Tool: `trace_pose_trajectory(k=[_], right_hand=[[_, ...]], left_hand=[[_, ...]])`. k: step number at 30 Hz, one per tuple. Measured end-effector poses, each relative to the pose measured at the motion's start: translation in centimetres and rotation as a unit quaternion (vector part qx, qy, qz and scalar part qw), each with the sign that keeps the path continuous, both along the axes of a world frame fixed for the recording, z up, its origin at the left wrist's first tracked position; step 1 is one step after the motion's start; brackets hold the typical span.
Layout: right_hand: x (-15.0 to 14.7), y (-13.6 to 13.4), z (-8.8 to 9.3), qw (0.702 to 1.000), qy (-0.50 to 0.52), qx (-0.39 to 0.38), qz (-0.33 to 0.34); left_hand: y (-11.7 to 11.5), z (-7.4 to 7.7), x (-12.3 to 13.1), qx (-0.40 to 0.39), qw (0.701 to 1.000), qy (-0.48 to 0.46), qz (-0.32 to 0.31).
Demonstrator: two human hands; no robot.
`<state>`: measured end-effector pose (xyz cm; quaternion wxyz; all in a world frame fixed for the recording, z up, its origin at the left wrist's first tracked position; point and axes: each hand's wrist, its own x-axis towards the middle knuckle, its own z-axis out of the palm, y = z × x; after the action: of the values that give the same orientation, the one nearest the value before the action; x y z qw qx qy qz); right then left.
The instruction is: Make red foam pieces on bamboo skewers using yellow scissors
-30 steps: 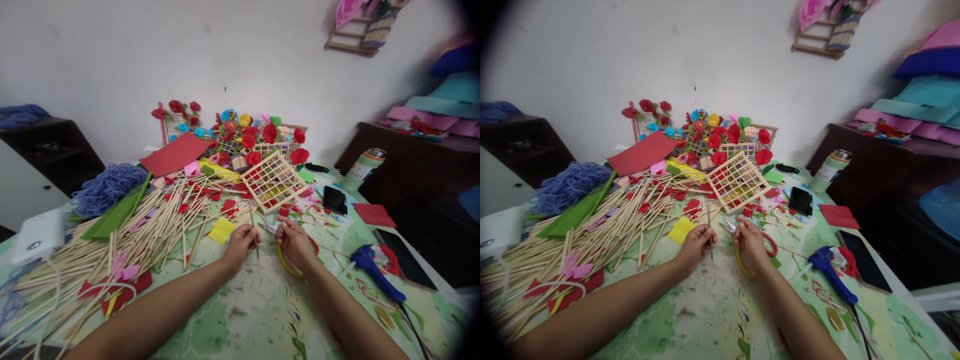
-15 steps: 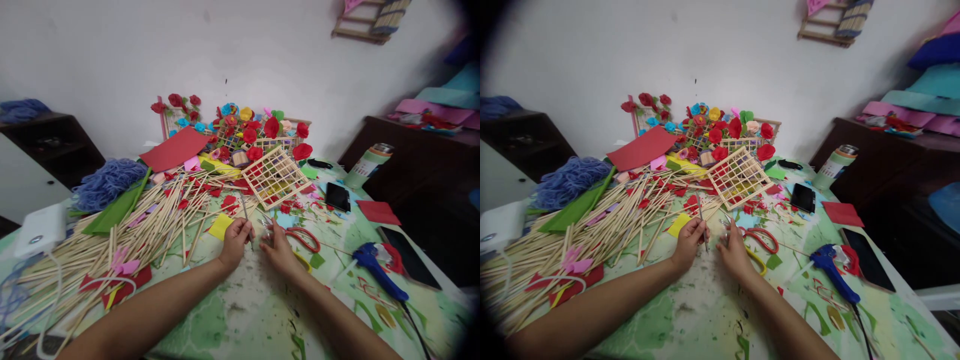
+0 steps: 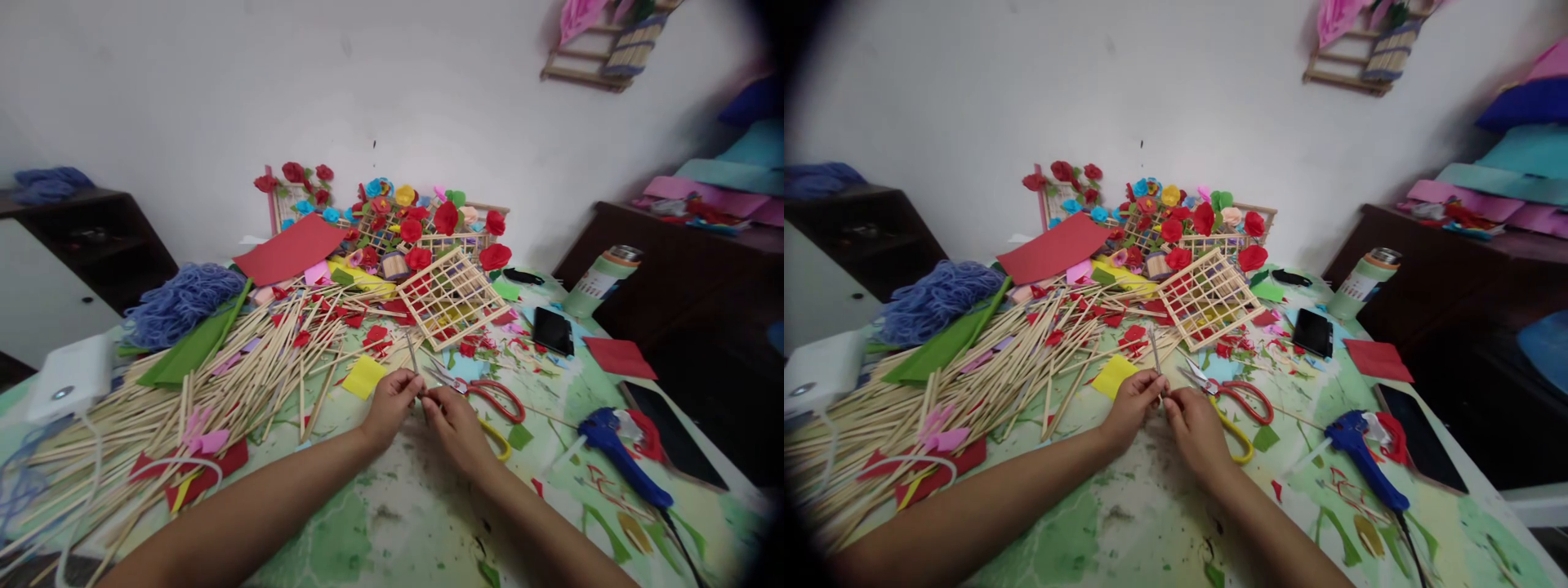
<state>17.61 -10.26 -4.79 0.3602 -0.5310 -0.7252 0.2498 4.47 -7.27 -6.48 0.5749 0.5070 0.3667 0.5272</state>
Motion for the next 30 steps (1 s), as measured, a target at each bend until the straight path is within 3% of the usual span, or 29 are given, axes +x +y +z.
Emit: trace_pose_trajectory(k=[6, 14, 21, 30], right_hand=[[-0.9, -0.4, -0.4, 0.998, 0.015, -0.054, -0.002], [-0.9, -0.1, -0.6, 0.98, 0.124, -0.152, 0.009], [-1.2, 0.0, -1.0, 0.921, 0.231, -0.31, 0.057], [-1.2, 0.0, -1.4, 0.919, 0.236, -0.306, 0.082]], left_hand=[[0.0, 0.4, 0.1, 0.042, 0.999, 0.017, 0.006], [0.2, -0.1, 0.3, -0.054, 0.995, -0.085, -0.003], [0.9, 0.2, 0.1, -0.125, 0.97, -0.207, 0.019], [1.3, 0.3, -0.2, -0.147, 0.957, -0.249, 0.025]])
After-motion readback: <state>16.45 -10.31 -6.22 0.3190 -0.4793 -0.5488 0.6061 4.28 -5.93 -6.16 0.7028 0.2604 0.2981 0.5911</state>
